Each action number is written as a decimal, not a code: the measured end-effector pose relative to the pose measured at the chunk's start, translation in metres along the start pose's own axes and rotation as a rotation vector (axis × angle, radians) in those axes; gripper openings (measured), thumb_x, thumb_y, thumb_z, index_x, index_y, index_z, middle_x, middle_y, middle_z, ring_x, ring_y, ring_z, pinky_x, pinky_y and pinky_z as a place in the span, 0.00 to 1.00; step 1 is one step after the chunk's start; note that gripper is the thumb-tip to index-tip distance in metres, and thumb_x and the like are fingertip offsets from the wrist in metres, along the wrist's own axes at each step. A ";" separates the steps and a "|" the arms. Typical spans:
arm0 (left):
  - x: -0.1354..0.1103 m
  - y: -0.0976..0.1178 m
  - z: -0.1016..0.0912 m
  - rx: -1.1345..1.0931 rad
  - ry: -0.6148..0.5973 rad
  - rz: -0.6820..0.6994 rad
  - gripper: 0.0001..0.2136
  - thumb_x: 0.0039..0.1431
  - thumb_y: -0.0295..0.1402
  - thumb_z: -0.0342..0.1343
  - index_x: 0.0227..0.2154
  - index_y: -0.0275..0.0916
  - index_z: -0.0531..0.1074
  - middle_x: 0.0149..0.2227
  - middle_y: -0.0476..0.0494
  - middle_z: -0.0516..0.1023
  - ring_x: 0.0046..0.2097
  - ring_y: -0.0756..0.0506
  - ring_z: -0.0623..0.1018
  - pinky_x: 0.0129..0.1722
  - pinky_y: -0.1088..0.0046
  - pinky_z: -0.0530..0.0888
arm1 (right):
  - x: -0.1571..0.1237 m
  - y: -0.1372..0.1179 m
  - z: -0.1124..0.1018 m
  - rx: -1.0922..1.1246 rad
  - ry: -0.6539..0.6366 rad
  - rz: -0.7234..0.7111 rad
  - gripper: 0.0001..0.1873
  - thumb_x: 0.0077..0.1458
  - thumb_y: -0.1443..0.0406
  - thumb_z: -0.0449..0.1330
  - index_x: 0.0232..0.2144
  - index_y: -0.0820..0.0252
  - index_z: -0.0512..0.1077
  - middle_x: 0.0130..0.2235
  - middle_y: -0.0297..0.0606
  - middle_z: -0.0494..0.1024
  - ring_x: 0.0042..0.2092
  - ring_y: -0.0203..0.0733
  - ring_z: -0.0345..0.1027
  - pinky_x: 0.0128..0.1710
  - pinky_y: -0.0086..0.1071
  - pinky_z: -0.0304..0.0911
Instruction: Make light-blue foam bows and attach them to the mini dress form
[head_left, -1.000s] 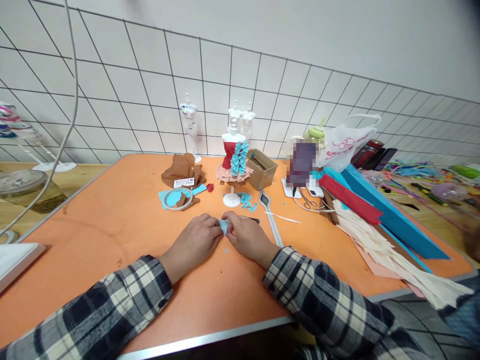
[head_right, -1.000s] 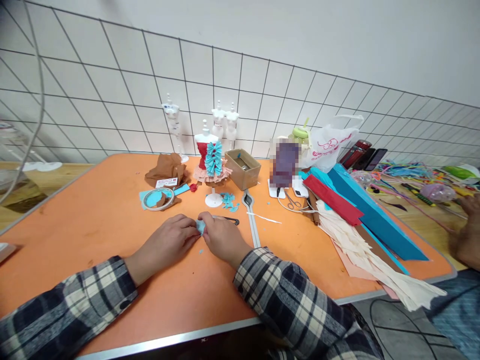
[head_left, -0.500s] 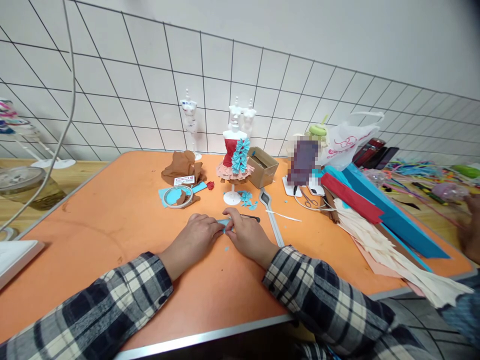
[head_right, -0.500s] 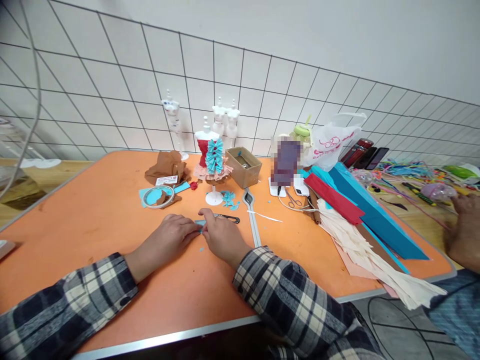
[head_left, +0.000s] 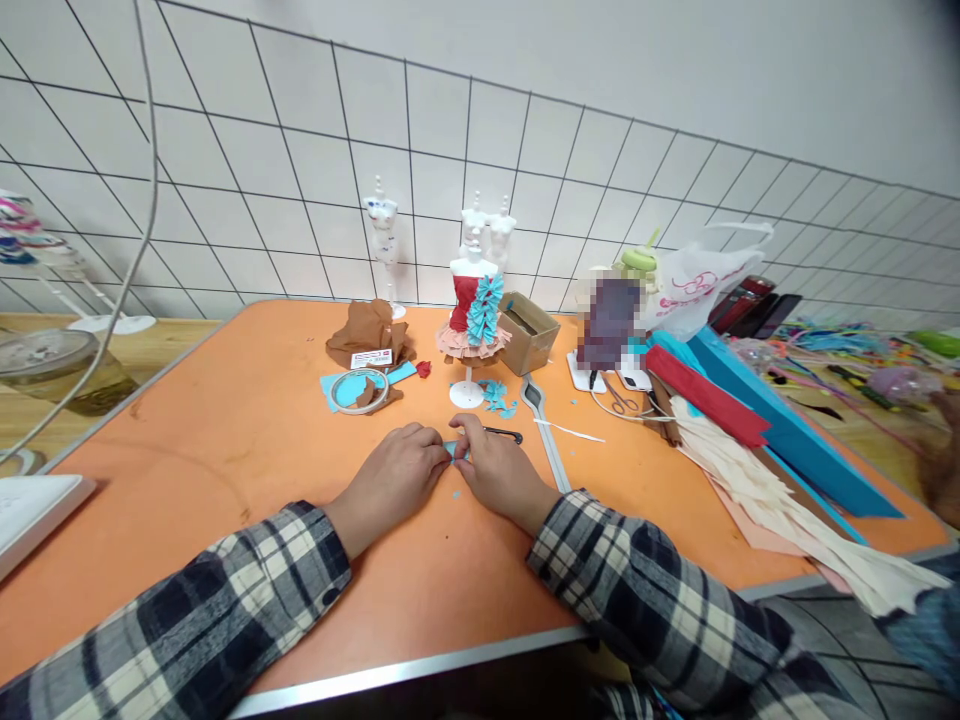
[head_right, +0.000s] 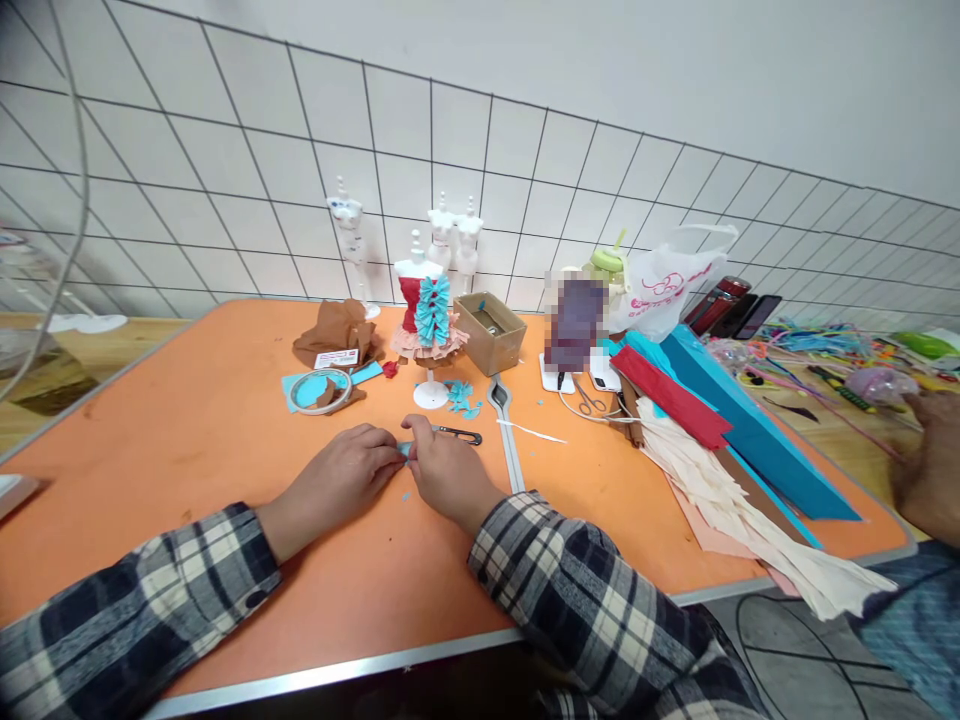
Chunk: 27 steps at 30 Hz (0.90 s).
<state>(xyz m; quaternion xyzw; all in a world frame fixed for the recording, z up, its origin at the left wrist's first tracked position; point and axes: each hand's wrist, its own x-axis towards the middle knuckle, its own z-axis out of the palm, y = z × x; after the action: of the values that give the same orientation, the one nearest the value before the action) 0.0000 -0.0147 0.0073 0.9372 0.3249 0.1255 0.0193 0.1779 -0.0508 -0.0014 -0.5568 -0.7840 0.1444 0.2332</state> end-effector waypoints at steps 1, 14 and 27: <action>0.000 -0.001 0.001 -0.007 -0.005 0.002 0.11 0.64 0.29 0.50 0.36 0.39 0.78 0.32 0.41 0.76 0.38 0.43 0.74 0.41 0.65 0.69 | 0.000 0.000 0.000 -0.007 -0.003 0.006 0.23 0.57 0.70 0.55 0.54 0.56 0.56 0.38 0.36 0.77 0.38 0.41 0.71 0.34 0.29 0.57; 0.003 0.002 -0.002 -0.027 -0.049 -0.019 0.11 0.63 0.27 0.49 0.36 0.36 0.78 0.32 0.39 0.76 0.38 0.43 0.74 0.39 0.67 0.70 | 0.000 0.000 0.002 0.005 0.000 0.004 0.27 0.55 0.72 0.55 0.55 0.56 0.54 0.42 0.37 0.76 0.40 0.41 0.71 0.33 0.28 0.57; 0.002 -0.003 0.001 0.000 -0.017 0.024 0.10 0.64 0.29 0.50 0.36 0.39 0.78 0.32 0.42 0.78 0.37 0.43 0.76 0.40 0.64 0.68 | -0.001 -0.001 -0.001 -0.073 -0.012 -0.034 0.30 0.57 0.70 0.54 0.60 0.55 0.50 0.46 0.39 0.76 0.44 0.43 0.72 0.38 0.31 0.62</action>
<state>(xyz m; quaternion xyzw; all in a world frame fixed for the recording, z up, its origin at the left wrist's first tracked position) 0.0000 -0.0111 0.0063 0.9420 0.3137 0.1178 0.0207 0.1781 -0.0521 -0.0003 -0.5509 -0.7993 0.1149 0.2106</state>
